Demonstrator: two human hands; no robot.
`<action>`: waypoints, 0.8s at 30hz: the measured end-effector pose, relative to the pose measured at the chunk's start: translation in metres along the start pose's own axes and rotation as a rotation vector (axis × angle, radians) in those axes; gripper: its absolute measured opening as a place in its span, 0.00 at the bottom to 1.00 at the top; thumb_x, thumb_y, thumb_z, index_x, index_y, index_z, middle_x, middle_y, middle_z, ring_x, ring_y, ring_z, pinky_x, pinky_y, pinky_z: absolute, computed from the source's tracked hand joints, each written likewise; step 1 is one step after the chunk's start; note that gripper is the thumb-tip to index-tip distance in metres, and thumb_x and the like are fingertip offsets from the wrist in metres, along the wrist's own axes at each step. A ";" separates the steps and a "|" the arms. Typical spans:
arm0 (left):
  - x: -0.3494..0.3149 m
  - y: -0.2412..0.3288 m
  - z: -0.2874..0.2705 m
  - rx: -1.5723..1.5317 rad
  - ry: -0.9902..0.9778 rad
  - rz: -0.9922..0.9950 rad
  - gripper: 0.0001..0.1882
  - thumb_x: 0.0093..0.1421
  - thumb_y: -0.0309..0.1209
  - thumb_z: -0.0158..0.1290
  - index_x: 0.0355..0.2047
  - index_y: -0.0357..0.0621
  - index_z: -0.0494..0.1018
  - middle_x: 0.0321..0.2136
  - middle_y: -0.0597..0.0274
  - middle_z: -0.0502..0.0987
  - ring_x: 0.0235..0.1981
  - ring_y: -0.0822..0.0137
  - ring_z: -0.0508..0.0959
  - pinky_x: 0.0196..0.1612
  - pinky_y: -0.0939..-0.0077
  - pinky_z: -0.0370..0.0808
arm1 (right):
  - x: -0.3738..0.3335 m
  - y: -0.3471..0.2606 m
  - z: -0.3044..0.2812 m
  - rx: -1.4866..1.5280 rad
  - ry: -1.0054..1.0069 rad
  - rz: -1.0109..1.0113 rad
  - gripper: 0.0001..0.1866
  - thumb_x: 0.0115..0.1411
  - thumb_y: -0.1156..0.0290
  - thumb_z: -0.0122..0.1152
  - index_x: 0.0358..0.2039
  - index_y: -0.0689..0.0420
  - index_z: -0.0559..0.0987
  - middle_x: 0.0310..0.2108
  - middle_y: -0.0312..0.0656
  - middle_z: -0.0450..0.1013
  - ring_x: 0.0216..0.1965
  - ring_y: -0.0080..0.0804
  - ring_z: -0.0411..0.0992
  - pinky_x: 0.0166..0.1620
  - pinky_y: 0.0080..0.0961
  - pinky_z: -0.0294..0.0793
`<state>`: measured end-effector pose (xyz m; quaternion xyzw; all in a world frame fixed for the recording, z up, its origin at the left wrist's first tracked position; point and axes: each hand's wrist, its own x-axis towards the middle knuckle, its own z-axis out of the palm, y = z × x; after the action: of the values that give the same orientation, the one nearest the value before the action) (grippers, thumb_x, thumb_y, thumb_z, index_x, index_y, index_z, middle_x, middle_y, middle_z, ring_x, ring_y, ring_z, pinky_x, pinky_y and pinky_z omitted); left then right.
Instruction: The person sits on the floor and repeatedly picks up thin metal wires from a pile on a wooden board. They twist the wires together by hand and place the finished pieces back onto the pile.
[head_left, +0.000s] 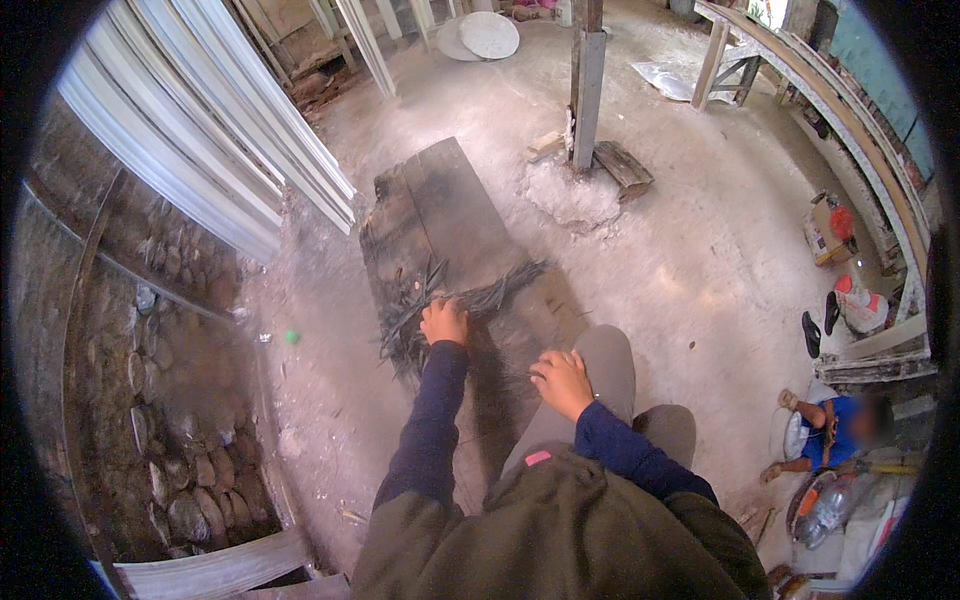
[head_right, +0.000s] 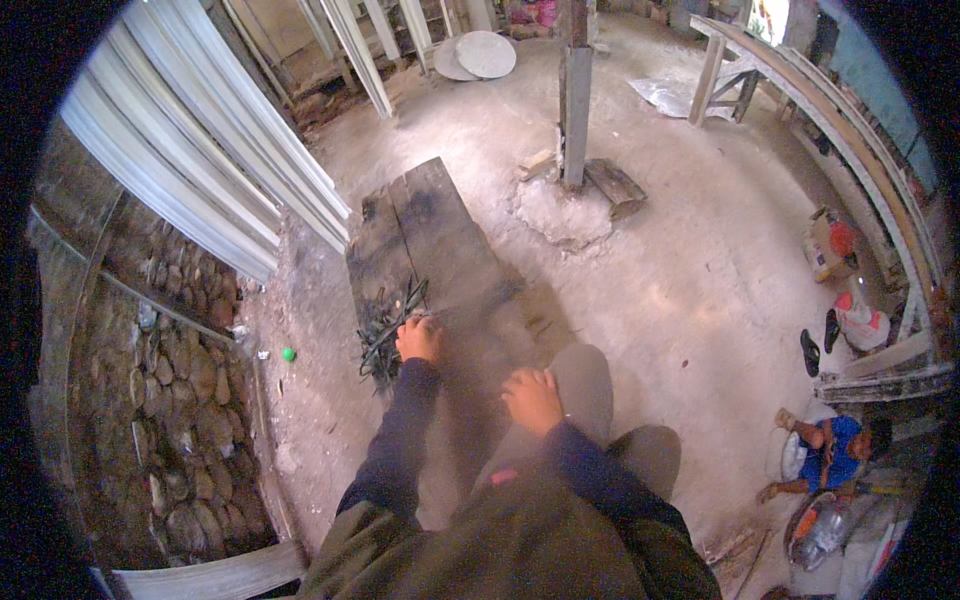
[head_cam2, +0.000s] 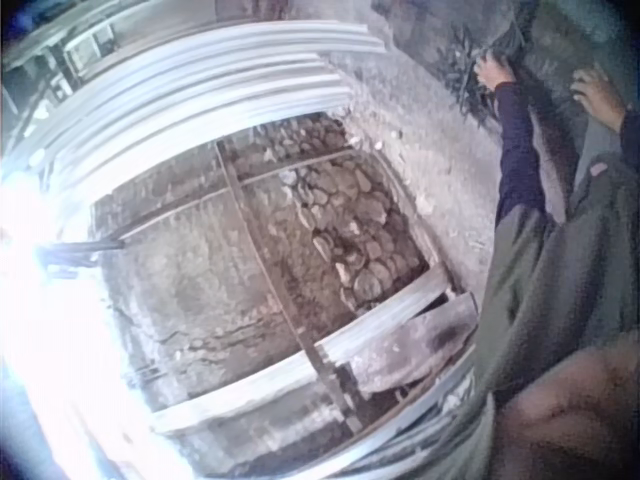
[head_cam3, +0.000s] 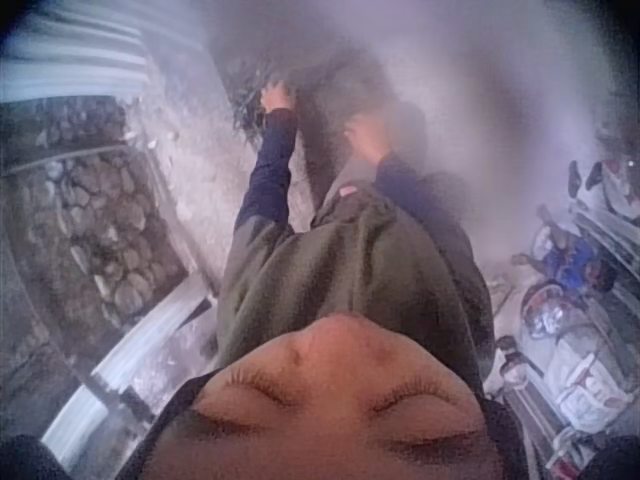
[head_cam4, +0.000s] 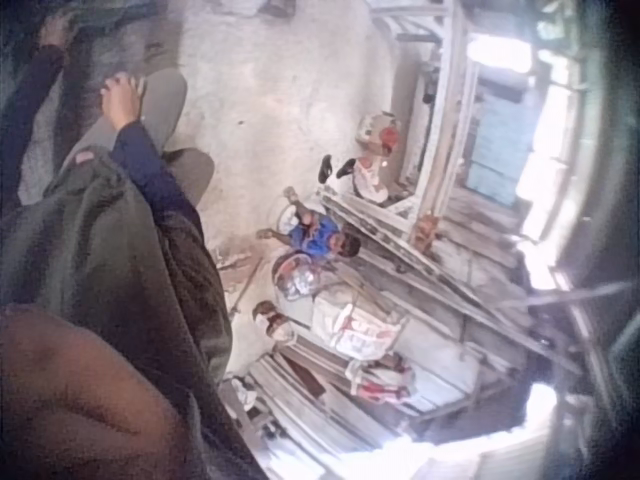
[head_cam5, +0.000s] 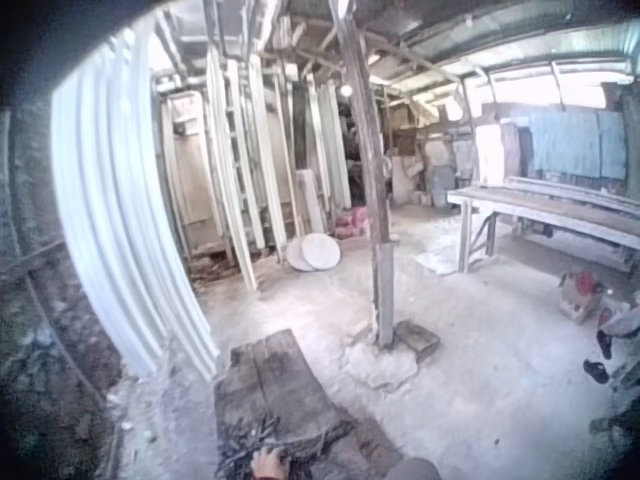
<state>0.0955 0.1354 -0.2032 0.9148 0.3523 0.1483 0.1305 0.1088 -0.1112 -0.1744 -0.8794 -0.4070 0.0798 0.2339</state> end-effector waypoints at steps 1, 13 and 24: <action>0.005 -0.002 0.003 0.049 -0.059 -0.015 0.12 0.45 0.39 0.52 0.31 0.53 0.74 0.37 0.61 0.69 0.41 0.58 0.66 0.40 0.61 0.64 | -0.001 0.002 0.000 0.003 -0.003 0.004 0.13 0.51 0.62 0.51 0.36 0.50 0.75 0.40 0.38 0.66 0.46 0.37 0.61 0.52 0.44 0.53; 0.016 -0.011 -0.064 -0.674 -0.305 0.052 0.06 0.48 0.33 0.54 0.25 0.47 0.71 0.21 0.67 0.73 0.25 0.71 0.73 0.31 0.80 0.65 | 0.003 0.001 -0.007 0.266 0.160 -0.022 0.08 0.49 0.67 0.52 0.28 0.55 0.76 0.33 0.43 0.69 0.37 0.40 0.67 0.42 0.34 0.65; -0.063 0.082 -0.159 -1.550 -0.461 -0.199 0.07 0.49 0.27 0.55 0.25 0.46 0.66 0.19 0.72 0.68 0.16 0.80 0.66 0.17 0.87 0.64 | -0.001 -0.051 -0.086 0.786 0.163 -0.013 0.11 0.50 0.68 0.57 0.32 0.60 0.74 0.34 0.41 0.69 0.38 0.32 0.67 0.41 0.23 0.65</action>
<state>0.0427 0.0545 -0.0401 0.5366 0.1936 0.1454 0.8084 0.1022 -0.1131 -0.0747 -0.7237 -0.3313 0.1579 0.5845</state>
